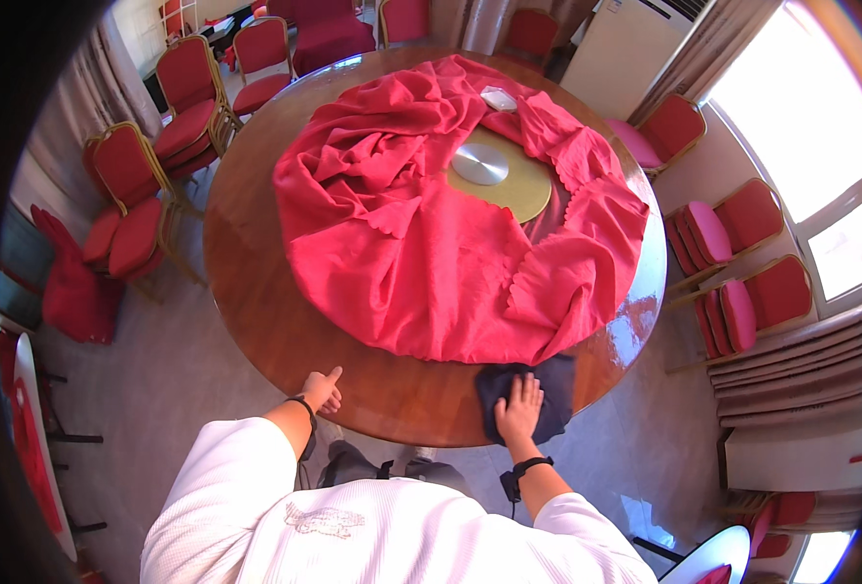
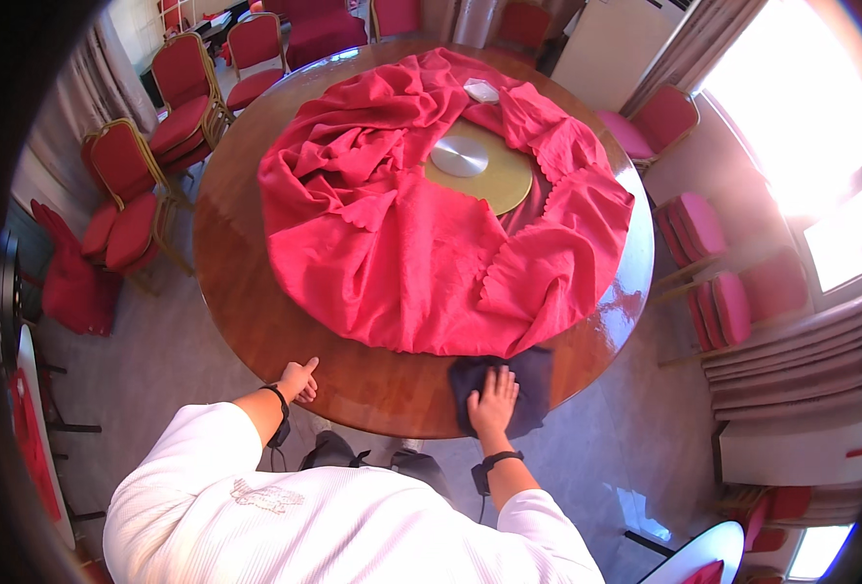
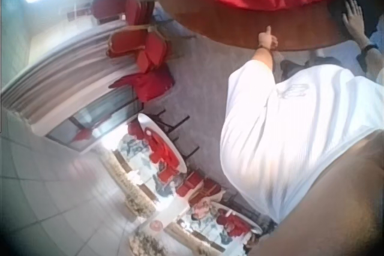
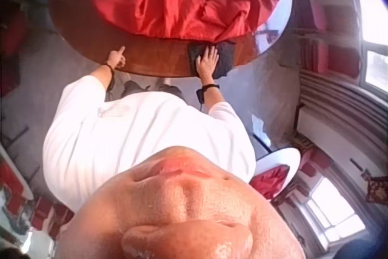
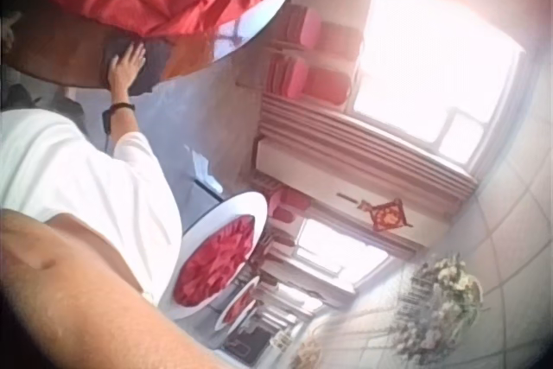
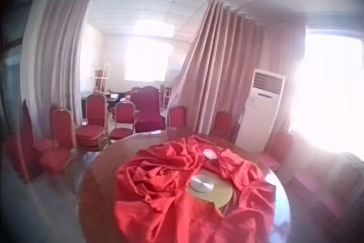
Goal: The person wipes the surface of two round tables with a dark cloth. They move between a wooden table and a white table, wiping around a large red cloth placed on each table. The person uses circular and back-and-forth motions to clean the visible table surfaces.
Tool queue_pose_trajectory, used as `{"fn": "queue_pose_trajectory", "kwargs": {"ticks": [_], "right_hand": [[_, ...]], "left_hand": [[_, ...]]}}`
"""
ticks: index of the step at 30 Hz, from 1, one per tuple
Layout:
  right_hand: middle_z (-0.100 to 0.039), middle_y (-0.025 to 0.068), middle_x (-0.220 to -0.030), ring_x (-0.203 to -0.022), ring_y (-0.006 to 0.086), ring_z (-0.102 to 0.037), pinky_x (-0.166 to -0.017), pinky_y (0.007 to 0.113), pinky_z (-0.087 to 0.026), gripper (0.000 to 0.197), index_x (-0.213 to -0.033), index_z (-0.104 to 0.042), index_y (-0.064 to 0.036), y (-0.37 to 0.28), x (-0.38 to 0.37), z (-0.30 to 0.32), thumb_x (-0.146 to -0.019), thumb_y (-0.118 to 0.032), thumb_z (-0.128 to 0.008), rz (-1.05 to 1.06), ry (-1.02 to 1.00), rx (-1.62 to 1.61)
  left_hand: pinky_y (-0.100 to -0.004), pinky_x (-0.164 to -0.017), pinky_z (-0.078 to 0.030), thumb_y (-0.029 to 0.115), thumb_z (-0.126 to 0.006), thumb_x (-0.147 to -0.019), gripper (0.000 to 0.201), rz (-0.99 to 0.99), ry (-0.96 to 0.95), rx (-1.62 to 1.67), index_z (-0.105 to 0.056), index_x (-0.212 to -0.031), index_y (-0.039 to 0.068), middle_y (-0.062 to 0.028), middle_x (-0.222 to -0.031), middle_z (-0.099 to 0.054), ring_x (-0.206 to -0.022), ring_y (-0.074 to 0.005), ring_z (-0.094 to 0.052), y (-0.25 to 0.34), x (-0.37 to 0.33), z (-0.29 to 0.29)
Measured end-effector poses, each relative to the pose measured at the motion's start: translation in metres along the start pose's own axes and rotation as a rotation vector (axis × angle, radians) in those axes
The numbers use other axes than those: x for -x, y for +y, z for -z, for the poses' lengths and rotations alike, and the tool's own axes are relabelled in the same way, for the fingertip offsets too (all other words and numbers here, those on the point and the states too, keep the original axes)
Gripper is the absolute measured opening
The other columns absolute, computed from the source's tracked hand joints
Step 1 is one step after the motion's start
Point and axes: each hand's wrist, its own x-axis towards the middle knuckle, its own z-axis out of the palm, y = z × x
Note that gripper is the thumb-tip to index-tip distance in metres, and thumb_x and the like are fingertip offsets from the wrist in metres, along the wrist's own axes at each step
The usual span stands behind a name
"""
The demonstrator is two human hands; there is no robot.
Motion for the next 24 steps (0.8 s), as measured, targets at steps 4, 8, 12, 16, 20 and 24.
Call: {"fn": "queue_pose_trajectory", "kwargs": {"ticks": [4,8,12,16,20,24], "right_hand": [[-0.031,0.0253,-0.16,-0.15,0.0425,-0.026,-0.123,0.054,-0.018,0.074,-0.154,-0.04,-0.0068,0.02,-0.008,-0.011,-0.089,-0.036,-0.058,-0.258,0.017,0.082],[-0.033,0.0299,-0.157,-0.148,0.0468,-0.026,-0.123,0.057,-0.016,0.072,-0.147,-0.05,-0.0073,-0.034,-0.017,-0.025,-0.084,-0.04,-0.061,-0.174,0.051,0.018],[-0.045,0.0299,-0.146,-0.142,0.0467,-0.034,-0.121,0.06,-0.019,0.056,-0.123,-0.067,-0.0007,-0.125,-0.029,-0.046,-0.082,-0.039,-0.061,0.142,-0.039,-0.098],[-0.049,0.0313,-0.14,-0.138,0.0474,-0.038,-0.122,0.059,-0.018,0.062,-0.122,-0.064,0.0061,-0.21,-0.034,-0.061,-0.084,-0.042,-0.06,0.147,-0.073,-0.112],[-0.054,0.0305,-0.133,-0.132,0.0461,-0.044,-0.121,0.059,-0.021,0.056,-0.112,-0.067,0.0072,-0.22,-0.033,-0.067,-0.085,-0.041,-0.057,0.11,-0.048,-0.053],[-0.055,0.0298,-0.133,-0.133,0.0442,-0.044,-0.121,0.058,-0.021,0.059,-0.113,-0.067,0.0069,-0.215,-0.032,-0.066,-0.084,-0.044,-0.058,0.112,-0.045,-0.047]], "left_hand": [[-0.0361,-0.045,-0.052,0.064,-0.049,-0.099,0.073,-0.011,0.003,-0.005,-0.065,-0.07,-0.001,-0.0162,-0.064,-0.069,-0.048,-0.0256,-0.066,0.002,-0.001,-0.002],[-0.036,-0.046,-0.053,0.064,-0.049,-0.099,0.073,-0.01,0.0,-0.023,-0.066,-0.072,-0.002,-0.0161,-0.064,-0.069,-0.05,-0.0258,-0.066,0.003,0.0,-0.003],[-0.0362,-0.049,-0.055,0.063,-0.048,-0.1,0.073,-0.007,-0.02,-0.019,-0.069,-0.075,-0.002,-0.0161,-0.067,-0.07,-0.053,-0.0263,-0.068,0.004,0.003,-0.001],[-0.0352,-0.052,-0.055,0.064,-0.047,-0.1,0.073,0.018,-0.035,-0.046,-0.07,-0.077,-0.001,-0.0137,-0.068,-0.072,-0.055,-0.0242,-0.07,0.009,0.007,-0.002],[-0.0348,-0.051,-0.056,0.064,-0.047,-0.1,0.073,0.013,-0.043,-0.033,-0.07,-0.076,-0.001,-0.0132,-0.068,-0.072,-0.055,-0.0232,-0.07,0.01,0.009,-0.006],[-0.0346,-0.052,-0.056,0.063,-0.045,-0.101,0.074,0.052,-0.074,-0.034,-0.07,-0.075,-0.001,-0.0133,-0.068,-0.072,-0.055,-0.024,-0.07,0.014,0.008,-0.005]]}}
